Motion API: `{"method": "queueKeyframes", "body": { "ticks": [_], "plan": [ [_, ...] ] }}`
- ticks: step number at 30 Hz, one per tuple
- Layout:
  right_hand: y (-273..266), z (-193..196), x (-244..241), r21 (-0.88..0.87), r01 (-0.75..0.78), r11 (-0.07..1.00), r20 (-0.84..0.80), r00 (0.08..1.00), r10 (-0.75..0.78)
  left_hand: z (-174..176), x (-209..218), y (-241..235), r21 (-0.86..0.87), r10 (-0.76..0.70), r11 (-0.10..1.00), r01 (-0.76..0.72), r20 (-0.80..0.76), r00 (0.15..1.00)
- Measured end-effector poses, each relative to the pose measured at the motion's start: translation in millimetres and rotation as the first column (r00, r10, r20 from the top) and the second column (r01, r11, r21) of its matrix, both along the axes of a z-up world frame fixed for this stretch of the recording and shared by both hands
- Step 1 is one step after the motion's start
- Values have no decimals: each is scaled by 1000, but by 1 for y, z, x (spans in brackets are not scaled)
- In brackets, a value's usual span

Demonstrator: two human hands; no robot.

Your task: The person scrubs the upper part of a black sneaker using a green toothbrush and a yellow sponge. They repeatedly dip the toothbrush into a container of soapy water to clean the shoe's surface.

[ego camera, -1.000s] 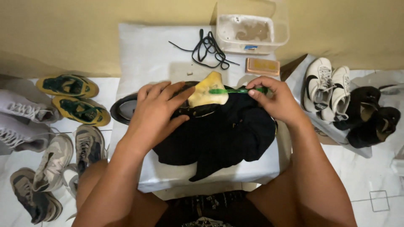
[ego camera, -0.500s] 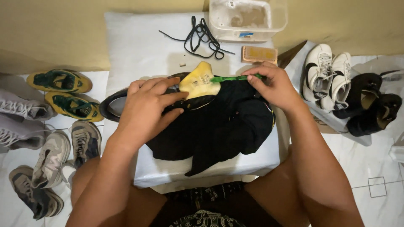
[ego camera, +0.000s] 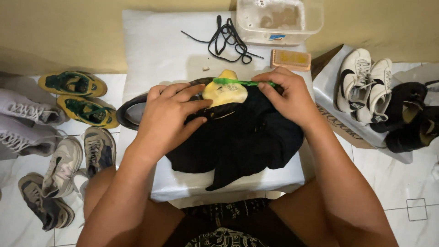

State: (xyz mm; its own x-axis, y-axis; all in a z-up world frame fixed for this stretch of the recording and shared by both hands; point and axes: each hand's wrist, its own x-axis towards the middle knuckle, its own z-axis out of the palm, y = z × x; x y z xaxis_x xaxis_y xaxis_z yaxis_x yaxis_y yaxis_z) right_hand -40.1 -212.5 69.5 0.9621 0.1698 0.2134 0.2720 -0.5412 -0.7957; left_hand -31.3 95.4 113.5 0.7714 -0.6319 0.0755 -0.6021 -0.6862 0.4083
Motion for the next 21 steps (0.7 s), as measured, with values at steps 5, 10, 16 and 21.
{"method": "queueKeyframes", "body": {
  "ticks": [5,10,16,21],
  "plan": [
    [-19,-14,10,-76,-4,997,40,999,7,0,-1,-1,8,7,1000,-7,-11,1000],
    [11,7,3,-133,9,991,35,999,-5,0,-2,-1,13,13,1000,-13,1,1000],
    [-8,8,5,-190,17,982,30,999,-12,3,-3,-1,15,22,1000,-22,-1,1000],
    [-6,4,4,-189,53,981,41,998,-46,4,-2,-2,11,22,1000,-22,-20,1000]
  ]
}}
